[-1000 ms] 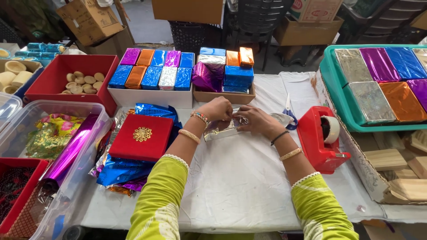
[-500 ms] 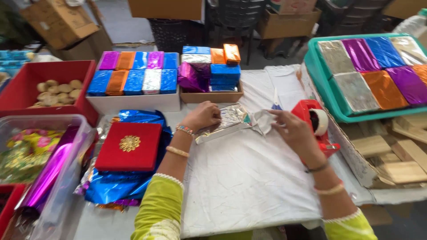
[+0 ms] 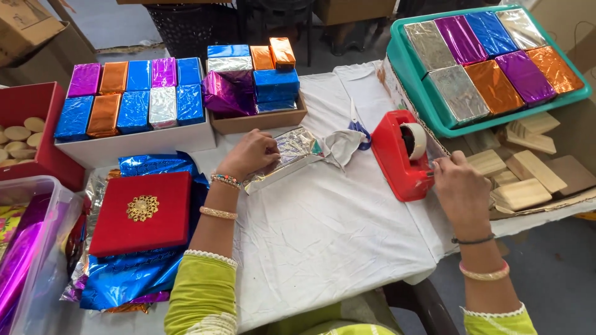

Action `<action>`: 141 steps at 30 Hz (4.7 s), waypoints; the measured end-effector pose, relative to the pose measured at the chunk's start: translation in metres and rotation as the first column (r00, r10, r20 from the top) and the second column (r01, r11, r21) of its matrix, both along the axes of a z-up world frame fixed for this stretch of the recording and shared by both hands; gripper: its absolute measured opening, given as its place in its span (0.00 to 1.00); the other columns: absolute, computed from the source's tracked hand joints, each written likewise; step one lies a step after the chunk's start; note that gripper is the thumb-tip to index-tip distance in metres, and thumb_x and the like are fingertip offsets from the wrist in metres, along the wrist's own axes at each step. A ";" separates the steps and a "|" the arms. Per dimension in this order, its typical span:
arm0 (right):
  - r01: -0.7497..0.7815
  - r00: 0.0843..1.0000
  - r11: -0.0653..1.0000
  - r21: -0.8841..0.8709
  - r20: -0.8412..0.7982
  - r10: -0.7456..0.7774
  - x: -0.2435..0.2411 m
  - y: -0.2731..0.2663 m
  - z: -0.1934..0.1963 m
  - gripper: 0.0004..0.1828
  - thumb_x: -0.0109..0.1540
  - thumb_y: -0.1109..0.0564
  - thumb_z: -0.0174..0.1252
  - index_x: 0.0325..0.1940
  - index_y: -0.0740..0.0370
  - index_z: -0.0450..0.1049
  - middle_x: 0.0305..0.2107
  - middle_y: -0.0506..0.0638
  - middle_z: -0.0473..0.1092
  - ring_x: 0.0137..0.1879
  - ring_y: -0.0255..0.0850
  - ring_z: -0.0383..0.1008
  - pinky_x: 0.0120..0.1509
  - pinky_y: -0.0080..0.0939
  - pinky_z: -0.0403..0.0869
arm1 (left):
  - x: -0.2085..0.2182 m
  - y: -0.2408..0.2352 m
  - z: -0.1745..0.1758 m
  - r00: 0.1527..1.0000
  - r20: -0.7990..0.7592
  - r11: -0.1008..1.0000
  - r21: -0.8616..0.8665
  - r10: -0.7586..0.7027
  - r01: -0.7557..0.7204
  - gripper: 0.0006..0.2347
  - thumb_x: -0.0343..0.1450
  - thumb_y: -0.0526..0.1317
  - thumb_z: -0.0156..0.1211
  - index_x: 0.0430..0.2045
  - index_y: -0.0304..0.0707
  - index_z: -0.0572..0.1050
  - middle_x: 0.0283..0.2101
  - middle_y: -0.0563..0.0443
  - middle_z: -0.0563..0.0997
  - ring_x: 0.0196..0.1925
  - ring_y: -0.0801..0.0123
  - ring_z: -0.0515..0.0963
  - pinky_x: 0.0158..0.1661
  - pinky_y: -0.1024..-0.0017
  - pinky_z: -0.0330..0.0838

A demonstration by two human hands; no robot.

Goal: The person wraps small rectangular boxes with shiny metallic paper, folding the edges and securing them with clear tape from a red dispenser. They handle multiple boxes, placing finished ones into a nearby container.

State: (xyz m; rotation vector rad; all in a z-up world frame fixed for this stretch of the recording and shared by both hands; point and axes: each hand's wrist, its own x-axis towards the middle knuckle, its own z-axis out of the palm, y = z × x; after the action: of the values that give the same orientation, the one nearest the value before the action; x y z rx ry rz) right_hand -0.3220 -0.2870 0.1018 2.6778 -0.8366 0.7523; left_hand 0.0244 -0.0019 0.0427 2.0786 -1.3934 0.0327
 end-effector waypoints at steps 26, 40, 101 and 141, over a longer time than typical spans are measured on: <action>0.105 0.968 0.982 0.158 -0.244 -0.065 0.021 -0.057 -0.014 0.14 0.65 0.44 0.59 0.43 0.54 0.82 0.35 0.57 0.79 0.44 0.55 0.81 0.49 0.55 0.79 | 0.000 -0.005 -0.008 0.999 0.011 0.999 0.003 0.039 -0.039 0.05 0.64 0.38 0.67 0.25 0.36 0.83 0.35 0.51 0.83 0.45 0.57 0.77 0.50 0.62 0.72; 0.087 0.994 0.921 0.379 0.021 -0.103 0.014 -0.042 -0.011 0.16 0.70 0.43 0.55 0.49 0.54 0.80 0.30 0.57 0.77 0.41 0.54 0.79 0.47 0.53 0.75 | -0.004 -0.005 -0.003 0.997 0.031 0.997 0.030 0.070 -0.071 0.05 0.65 0.39 0.67 0.26 0.37 0.84 0.36 0.52 0.83 0.45 0.58 0.77 0.50 0.62 0.72; -0.675 0.520 0.648 0.354 0.851 0.077 -0.005 -0.016 -0.128 0.14 0.76 0.66 0.52 0.55 0.60 0.52 0.42 0.44 0.53 0.40 0.27 0.57 0.50 0.25 0.71 | -0.001 -0.005 -0.006 0.998 0.037 0.998 0.009 0.059 -0.059 0.02 0.62 0.36 0.67 0.22 0.39 0.82 0.34 0.54 0.82 0.46 0.59 0.78 0.49 0.63 0.73; -0.591 0.643 0.788 0.174 0.691 0.331 0.009 0.014 -0.134 0.10 0.72 0.63 0.59 0.51 0.63 0.62 0.46 0.54 0.71 0.50 0.40 0.73 0.58 0.40 0.74 | 0.011 -0.011 -0.019 0.998 0.070 1.000 -0.030 0.001 0.001 0.02 0.60 0.36 0.68 0.21 0.38 0.82 0.32 0.51 0.82 0.43 0.56 0.80 0.47 0.61 0.75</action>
State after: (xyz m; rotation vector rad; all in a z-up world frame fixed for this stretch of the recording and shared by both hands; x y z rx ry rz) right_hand -0.3125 -0.2732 -0.0320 3.0639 -0.3890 1.8880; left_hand 0.0358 -0.0130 0.0238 2.0701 -1.4259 0.1262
